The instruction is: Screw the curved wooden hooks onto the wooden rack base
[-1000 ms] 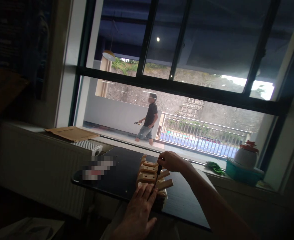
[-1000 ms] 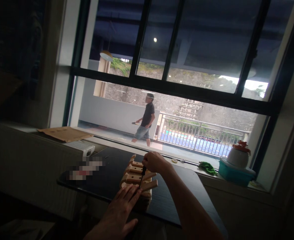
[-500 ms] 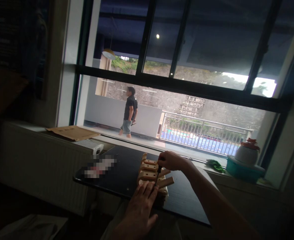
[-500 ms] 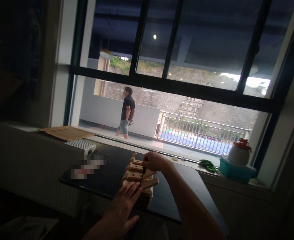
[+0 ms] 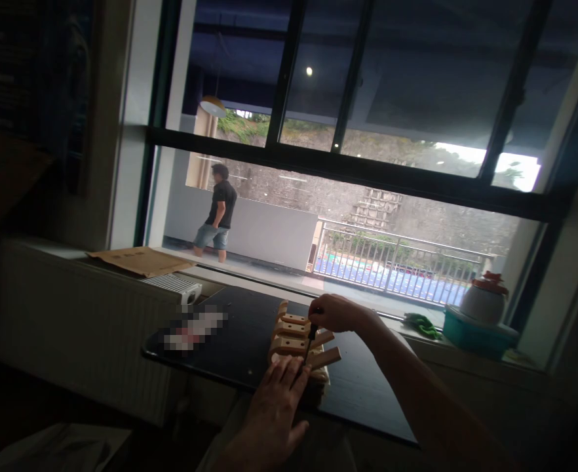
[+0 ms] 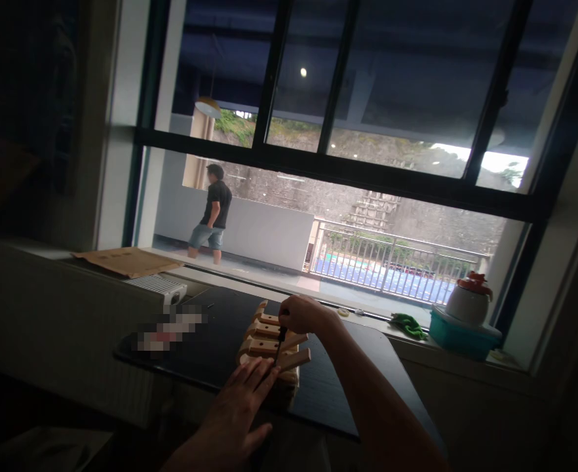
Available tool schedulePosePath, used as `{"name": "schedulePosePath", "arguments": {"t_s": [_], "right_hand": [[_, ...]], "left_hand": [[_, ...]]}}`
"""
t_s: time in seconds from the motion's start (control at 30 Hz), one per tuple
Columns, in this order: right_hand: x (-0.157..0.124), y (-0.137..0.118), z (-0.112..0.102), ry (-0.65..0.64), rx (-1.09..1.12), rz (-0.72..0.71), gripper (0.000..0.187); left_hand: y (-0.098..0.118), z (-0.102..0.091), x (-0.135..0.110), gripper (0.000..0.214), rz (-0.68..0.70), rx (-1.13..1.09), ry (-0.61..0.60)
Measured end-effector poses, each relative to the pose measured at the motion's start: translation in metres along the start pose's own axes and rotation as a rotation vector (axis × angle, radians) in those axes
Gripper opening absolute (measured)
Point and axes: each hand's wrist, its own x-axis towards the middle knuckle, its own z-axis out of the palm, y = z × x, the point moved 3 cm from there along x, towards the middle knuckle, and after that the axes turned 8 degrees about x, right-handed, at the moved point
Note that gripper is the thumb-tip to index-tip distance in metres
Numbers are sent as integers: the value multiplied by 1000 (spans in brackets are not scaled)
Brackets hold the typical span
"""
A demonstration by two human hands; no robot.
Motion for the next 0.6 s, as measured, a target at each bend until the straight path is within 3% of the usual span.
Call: {"name": "schedulePosePath", "arguments": {"t_s": [0.3, 0.6], "right_hand": [[2, 9, 8, 30, -43, 57, 28], [-5, -4, 0, 21, -93, 7, 27]], "left_hand": [[-1, 4, 0, 79, 18, -1, 41], [-1, 1, 0, 80, 18, 8, 10]]}}
